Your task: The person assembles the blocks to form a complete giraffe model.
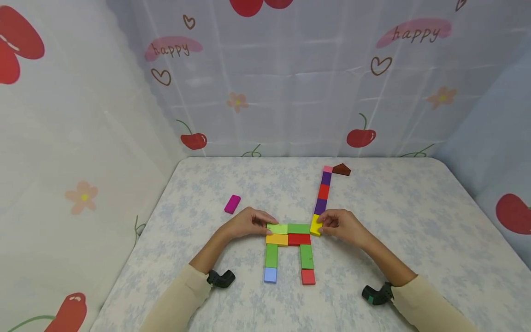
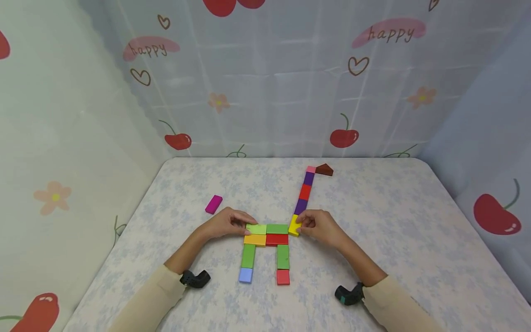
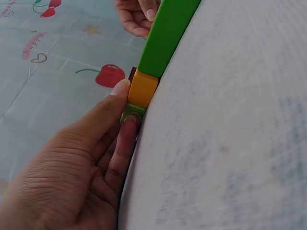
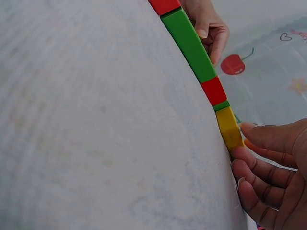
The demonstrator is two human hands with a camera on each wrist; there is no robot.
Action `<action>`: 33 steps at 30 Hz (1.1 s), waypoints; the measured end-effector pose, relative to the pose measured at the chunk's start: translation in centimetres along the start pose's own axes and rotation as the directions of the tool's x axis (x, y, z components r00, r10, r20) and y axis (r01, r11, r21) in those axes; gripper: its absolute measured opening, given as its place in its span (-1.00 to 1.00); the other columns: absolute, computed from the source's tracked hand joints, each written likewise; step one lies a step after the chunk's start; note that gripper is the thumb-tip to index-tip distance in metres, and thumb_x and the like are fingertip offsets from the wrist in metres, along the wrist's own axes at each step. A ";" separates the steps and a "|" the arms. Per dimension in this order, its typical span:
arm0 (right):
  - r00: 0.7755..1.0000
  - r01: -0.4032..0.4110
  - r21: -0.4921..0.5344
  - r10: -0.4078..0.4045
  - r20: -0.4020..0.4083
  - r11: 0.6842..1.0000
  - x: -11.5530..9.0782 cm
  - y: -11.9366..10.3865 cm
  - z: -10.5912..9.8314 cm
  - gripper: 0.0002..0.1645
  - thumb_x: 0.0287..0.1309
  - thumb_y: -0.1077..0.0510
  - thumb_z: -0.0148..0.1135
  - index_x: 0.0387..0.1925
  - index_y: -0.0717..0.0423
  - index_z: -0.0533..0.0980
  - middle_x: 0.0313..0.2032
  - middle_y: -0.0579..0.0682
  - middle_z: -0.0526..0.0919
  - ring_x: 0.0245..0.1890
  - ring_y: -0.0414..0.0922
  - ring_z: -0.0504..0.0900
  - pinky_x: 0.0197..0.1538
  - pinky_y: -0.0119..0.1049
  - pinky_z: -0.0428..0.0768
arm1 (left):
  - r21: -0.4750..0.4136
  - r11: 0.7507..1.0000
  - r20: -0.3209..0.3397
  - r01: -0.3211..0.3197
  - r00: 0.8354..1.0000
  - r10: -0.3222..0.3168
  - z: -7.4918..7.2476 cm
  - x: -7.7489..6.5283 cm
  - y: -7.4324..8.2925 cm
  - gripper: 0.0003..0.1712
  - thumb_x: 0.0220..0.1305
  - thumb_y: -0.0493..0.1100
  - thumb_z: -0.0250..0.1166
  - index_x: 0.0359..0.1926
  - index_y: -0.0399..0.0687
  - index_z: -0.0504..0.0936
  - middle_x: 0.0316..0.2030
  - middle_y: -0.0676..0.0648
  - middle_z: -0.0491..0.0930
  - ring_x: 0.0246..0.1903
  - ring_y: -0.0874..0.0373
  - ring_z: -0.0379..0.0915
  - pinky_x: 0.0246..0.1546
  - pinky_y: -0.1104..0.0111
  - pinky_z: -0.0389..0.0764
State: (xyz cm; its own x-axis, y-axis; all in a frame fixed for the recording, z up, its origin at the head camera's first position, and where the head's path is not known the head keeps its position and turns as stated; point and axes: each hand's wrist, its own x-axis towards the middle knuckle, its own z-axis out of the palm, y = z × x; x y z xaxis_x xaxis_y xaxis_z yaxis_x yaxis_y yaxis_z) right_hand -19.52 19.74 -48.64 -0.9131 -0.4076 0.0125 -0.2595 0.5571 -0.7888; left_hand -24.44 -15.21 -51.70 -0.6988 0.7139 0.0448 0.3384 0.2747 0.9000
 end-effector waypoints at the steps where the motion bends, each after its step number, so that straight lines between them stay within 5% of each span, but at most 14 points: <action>1: 1.000 0.000 0.003 0.000 0.000 1.000 0.0 0.0 0.0 -0.81 0.17 0.33 0.43 -0.16 0.20 0.65 -0.39 -0.06 0.61 -0.39 -0.11 0.57 -0.30 -0.38 0.60 | 0.001 1.000 0.003 -0.002 1.000 0.002 -0.1 0.0 0.0 -0.62 0.19 -0.24 0.51 0.06 -0.02 0.78 -0.01 0.00 0.73 -0.31 0.15 0.57 -0.29 0.39 0.57; 10: 0.998 0.061 0.016 -0.061 0.021 0.998 0.2 0.1 0.0 -0.78 0.16 0.32 0.45 -0.15 0.25 0.62 -0.38 -0.04 0.64 -0.39 -0.14 0.58 -0.29 -0.39 0.60 | 0.043 0.999 0.017 0.001 1.000 -0.002 -0.6 -0.3 -0.1 -0.64 0.24 -0.15 0.49 0.08 0.08 0.78 -0.03 0.08 0.72 -0.28 0.17 0.59 -0.21 0.35 0.61; 15: 0.997 0.066 0.012 -0.066 0.027 0.998 0.1 0.2 0.0 -0.78 0.16 0.31 0.45 -0.15 0.23 0.62 -0.38 -0.05 0.64 -0.40 -0.15 0.58 -0.31 -0.38 0.60 | 0.042 0.999 0.010 0.010 1.000 -0.011 -1.2 -0.6 0.5 -0.63 0.26 -0.13 0.48 0.10 0.05 0.76 0.01 0.09 0.72 -0.09 0.18 0.64 -0.07 0.29 0.64; 24: 1.000 0.009 0.009 -0.009 0.025 1.000 -0.3 0.5 0.2 -0.78 0.17 0.30 0.45 -0.15 0.19 0.63 -0.39 -0.06 0.62 -0.39 -0.11 0.56 -0.30 -0.39 0.61 | 0.168 0.985 -0.120 -0.031 0.991 0.051 -4.2 -1.6 1.0 -0.64 0.28 -0.13 0.46 0.09 -0.06 0.76 0.01 0.03 0.73 -0.23 0.17 0.61 -0.14 0.29 0.65; 30: 1.000 0.006 0.019 -0.006 0.018 1.000 -0.2 0.5 0.2 -0.79 0.18 0.30 0.44 -0.15 0.18 0.63 -0.39 -0.04 0.61 -0.38 -0.08 0.57 -0.30 -0.38 0.61 | 0.244 0.970 -0.233 0.008 0.971 0.050 -6.6 -2.8 0.9 -0.65 0.24 -0.19 0.49 0.05 -0.15 0.76 -0.08 -0.12 0.74 -0.43 0.12 0.45 -0.41 0.38 0.53; 33: 1.000 0.015 0.020 -0.015 0.018 1.000 -0.2 0.4 0.1 -0.80 0.19 0.31 0.43 -0.15 0.18 0.63 -0.39 -0.04 0.62 -0.39 -0.08 0.57 -0.30 -0.38 0.62 | 0.243 0.970 -0.257 0.022 0.966 0.042 -7.6 -3.3 0.9 -0.64 0.22 -0.27 0.48 0.06 -0.21 0.75 -0.08 -0.20 0.73 -0.45 0.05 0.54 -0.41 0.38 0.58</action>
State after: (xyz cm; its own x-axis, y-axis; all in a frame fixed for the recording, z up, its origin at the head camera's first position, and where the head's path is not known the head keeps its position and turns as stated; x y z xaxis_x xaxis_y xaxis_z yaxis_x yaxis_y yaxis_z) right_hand -19.44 19.96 -49.03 -0.9031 -0.4293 0.0132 -0.2667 0.5362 -0.8009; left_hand -26.59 -22.15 -47.72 -0.8223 0.5357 0.1921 0.4653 0.4387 0.7688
